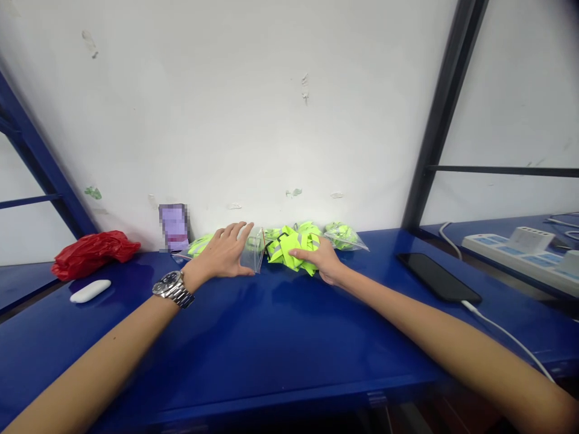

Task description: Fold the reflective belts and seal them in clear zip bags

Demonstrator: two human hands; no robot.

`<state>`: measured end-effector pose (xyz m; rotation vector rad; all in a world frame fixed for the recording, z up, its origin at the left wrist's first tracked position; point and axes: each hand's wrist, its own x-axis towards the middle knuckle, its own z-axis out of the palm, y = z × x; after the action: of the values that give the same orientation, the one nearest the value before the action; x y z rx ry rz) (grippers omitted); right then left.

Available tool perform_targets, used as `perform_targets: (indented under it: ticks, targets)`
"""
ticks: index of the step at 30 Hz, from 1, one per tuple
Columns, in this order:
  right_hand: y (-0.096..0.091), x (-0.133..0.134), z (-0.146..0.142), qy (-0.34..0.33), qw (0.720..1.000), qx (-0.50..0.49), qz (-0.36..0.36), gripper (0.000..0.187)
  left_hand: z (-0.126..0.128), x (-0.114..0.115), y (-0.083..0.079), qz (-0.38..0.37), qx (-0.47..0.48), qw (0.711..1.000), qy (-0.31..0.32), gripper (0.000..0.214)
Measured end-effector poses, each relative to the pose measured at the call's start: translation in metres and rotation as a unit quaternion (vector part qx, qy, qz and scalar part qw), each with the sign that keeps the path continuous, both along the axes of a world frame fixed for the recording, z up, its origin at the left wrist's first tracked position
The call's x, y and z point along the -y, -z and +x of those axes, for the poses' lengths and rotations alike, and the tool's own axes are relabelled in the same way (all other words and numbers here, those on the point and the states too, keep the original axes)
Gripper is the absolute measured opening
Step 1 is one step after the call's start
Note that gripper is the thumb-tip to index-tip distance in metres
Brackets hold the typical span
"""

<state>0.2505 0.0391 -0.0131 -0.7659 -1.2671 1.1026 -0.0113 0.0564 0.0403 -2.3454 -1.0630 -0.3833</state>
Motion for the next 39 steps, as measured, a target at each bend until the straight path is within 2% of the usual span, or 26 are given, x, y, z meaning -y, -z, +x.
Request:
perform_targets:
  ticks: [1,3,10,15,19,22,25,31,36,39]
  targets:
    - [0.0,-0.001,0.001,-0.004,1.0,-0.002,0.005,0.056,0.001,-0.004,0.002,-0.006,-0.028,1.0,0.001,0.109]
    - [-0.002,0.0,0.001,-0.026,1.0,-0.006,0.006,0.056,0.005,-0.011,0.006,-0.017,-0.056,0.998,0.004,0.114]
    - [-0.014,0.006,0.007,-0.106,0.994,-0.01,-0.023,0.052,0.022,-0.021,0.004,-0.041,-0.079,0.995,0.043,0.088]
    - [-0.015,0.006,0.016,-0.176,0.983,-0.003,-0.049,0.049,0.029,-0.004,-0.01,-0.053,-0.059,0.994,0.071,0.085]
    - [-0.019,0.012,0.016,-0.199,0.977,0.003,-0.08,0.042,0.033,0.018,-0.018,-0.069,-0.073,0.989,0.106,0.084]
    - [-0.022,0.016,0.014,-0.201,0.971,0.03,-0.124,0.035,0.037,0.033,-0.02,-0.068,-0.09,0.985,0.129,0.08]
    - [-0.017,0.013,0.014,-0.198,0.967,0.056,-0.153,0.037,0.039,0.042,-0.021,-0.071,-0.098,0.983,0.139,0.074]
    - [-0.001,-0.001,0.019,-0.139,0.978,0.09,-0.125,0.042,0.029,0.045,-0.018,-0.078,-0.096,0.983,0.136,0.071]
    - [-0.002,0.004,0.01,-0.088,0.987,0.067,-0.114,0.052,0.021,0.05,-0.013,-0.067,-0.096,0.987,0.113,0.078]
    - [-0.005,0.01,0.003,-0.084,0.988,0.057,-0.115,0.05,0.021,0.051,-0.004,-0.053,-0.102,0.989,0.096,0.087]
